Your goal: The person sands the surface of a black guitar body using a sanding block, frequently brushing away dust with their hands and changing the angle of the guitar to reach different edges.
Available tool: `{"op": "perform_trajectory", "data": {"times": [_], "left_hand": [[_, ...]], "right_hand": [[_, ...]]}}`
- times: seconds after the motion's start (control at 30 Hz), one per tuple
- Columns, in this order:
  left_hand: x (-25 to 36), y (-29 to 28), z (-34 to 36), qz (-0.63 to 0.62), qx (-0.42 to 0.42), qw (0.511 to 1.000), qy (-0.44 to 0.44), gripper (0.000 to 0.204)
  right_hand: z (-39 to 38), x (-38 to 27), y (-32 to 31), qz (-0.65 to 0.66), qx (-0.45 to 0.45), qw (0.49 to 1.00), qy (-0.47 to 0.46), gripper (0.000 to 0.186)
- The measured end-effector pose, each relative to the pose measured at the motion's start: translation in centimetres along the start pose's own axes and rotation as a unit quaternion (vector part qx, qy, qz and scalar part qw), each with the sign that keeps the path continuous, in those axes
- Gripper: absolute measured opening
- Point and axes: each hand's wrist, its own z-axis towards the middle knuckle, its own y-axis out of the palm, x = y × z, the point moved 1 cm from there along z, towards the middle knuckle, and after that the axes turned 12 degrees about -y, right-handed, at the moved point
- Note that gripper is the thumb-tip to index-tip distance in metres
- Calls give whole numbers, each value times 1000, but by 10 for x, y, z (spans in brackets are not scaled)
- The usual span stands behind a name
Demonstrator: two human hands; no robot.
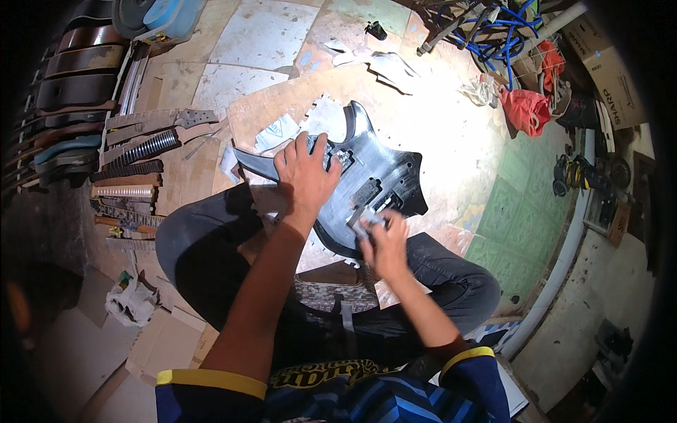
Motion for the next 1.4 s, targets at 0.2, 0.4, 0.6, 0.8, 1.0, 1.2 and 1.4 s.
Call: {"op": "perform_trajectory", "data": {"times": [0.2,0.4,0.6,0.8,1.0,1.2,1.4], "left_hand": [[0,1,0,-6,10,1000,8,51],[2,-1,0,0,-10,1000,-6,52],[-7,-6,-2,-59,42,997,24,53],[39,-63,-57,-414,-224,875,116,49],[34,-68,-110,-587,-417,689,-77,34],[36,-73,-116,-545,-467,696,-23,21],[35,-76,-110,-456,-471,754,34,22]], "right_hand": [[43,55,-18,-105,111,986,61,45],[43,56,-24,-73,105,991,40,56],[41,49,-42,314,182,912,191,47],[10,-8,-69,833,143,457,276,53],[-23,-46,-54,789,169,523,275,57],[-69,-43,-48,750,124,589,273,61],[-70,-70,-47,574,241,705,338,66]]}}
